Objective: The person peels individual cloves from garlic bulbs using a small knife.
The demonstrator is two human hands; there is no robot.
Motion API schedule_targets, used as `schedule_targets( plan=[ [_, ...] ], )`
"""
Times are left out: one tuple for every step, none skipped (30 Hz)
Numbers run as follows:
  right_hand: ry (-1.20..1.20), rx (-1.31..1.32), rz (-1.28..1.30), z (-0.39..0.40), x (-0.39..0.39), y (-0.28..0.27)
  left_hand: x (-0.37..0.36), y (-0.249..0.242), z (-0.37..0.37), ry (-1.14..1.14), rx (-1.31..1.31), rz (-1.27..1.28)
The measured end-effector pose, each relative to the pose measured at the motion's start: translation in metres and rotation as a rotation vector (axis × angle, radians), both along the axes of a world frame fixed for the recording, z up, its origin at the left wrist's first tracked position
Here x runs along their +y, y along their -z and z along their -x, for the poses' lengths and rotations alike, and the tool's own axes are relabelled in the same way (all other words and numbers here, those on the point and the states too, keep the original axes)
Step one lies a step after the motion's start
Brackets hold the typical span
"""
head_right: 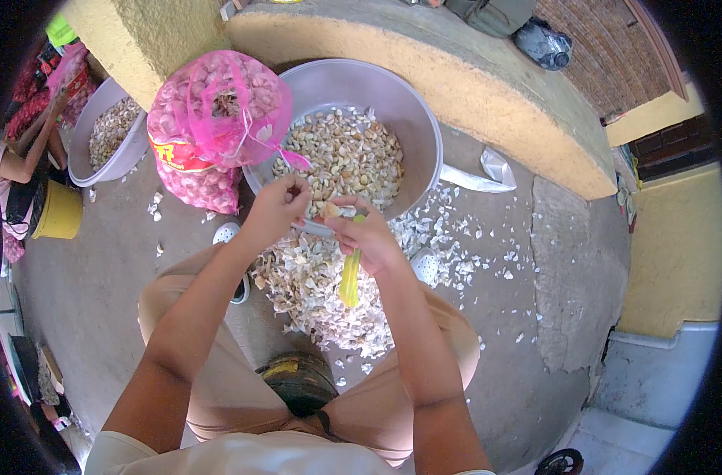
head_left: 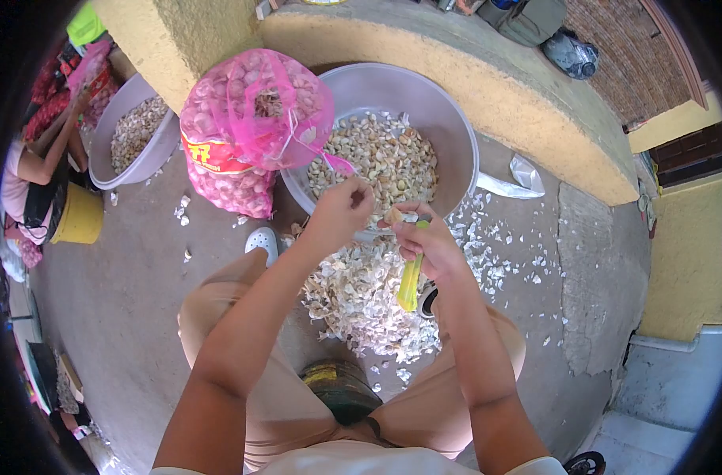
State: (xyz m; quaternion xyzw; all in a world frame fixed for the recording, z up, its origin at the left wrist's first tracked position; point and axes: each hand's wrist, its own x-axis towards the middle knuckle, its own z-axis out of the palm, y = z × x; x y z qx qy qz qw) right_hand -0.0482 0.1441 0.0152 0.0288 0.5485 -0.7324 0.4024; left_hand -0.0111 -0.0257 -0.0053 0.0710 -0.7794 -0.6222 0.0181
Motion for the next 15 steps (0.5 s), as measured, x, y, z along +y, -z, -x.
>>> schedule_targets(
  plan=[
    [-0.021,0.120,-0.103,-0.001,-0.001,-0.001,-0.004,-0.004,0.003,0.004,-0.175,-0.182],
    [-0.042,0.240,-0.207,-0.003,-0.002,-0.002,-0.006,-0.007,0.004,0.008,-0.351,-0.364],
    [-0.031,0.446,-0.267,-0.003,-0.002,0.005,-0.006,-0.007,0.003,0.052,-0.357,-0.385],
    [-0.020,0.654,-0.325,-0.003,-0.003,0.015,-0.004,-0.006,0.001,0.096,-0.363,-0.407],
    [-0.007,0.861,-0.382,-0.002,-0.002,0.023,-0.003,-0.006,-0.001,0.141,-0.369,-0.428],
    [-0.010,0.858,-0.406,-0.003,-0.003,0.021,-0.002,-0.005,-0.001,0.139,-0.351,-0.430],
    [-0.013,0.855,-0.431,-0.005,-0.005,0.016,-0.001,-0.005,-0.002,0.137,-0.333,-0.432],
    [-0.015,0.850,-0.455,-0.006,-0.006,0.014,-0.001,-0.004,-0.002,0.136,-0.316,-0.433],
    [0.017,0.856,-0.465,-0.008,-0.007,0.014,-0.001,-0.002,-0.002,0.121,-0.303,-0.439],
    [0.050,0.862,-0.474,-0.009,-0.009,0.014,-0.002,0.001,-0.001,0.105,-0.291,-0.445],
    [0.082,0.868,-0.483,-0.010,-0.009,0.015,-0.002,0.004,0.000,0.090,-0.278,-0.451],
    [0.051,0.876,-0.511,-0.009,-0.009,0.013,-0.002,0.004,0.000,0.093,-0.266,-0.407],
    [0.019,0.884,-0.539,-0.009,-0.008,0.010,-0.001,0.005,0.001,0.096,-0.254,-0.364],
    [-0.014,0.890,-0.567,-0.009,-0.008,0.008,0.000,0.005,0.000,0.098,-0.243,-0.320],
    [-0.023,0.898,-0.580,-0.010,-0.008,0.006,0.002,0.004,0.000,0.105,-0.098,-0.158]
  ],
)
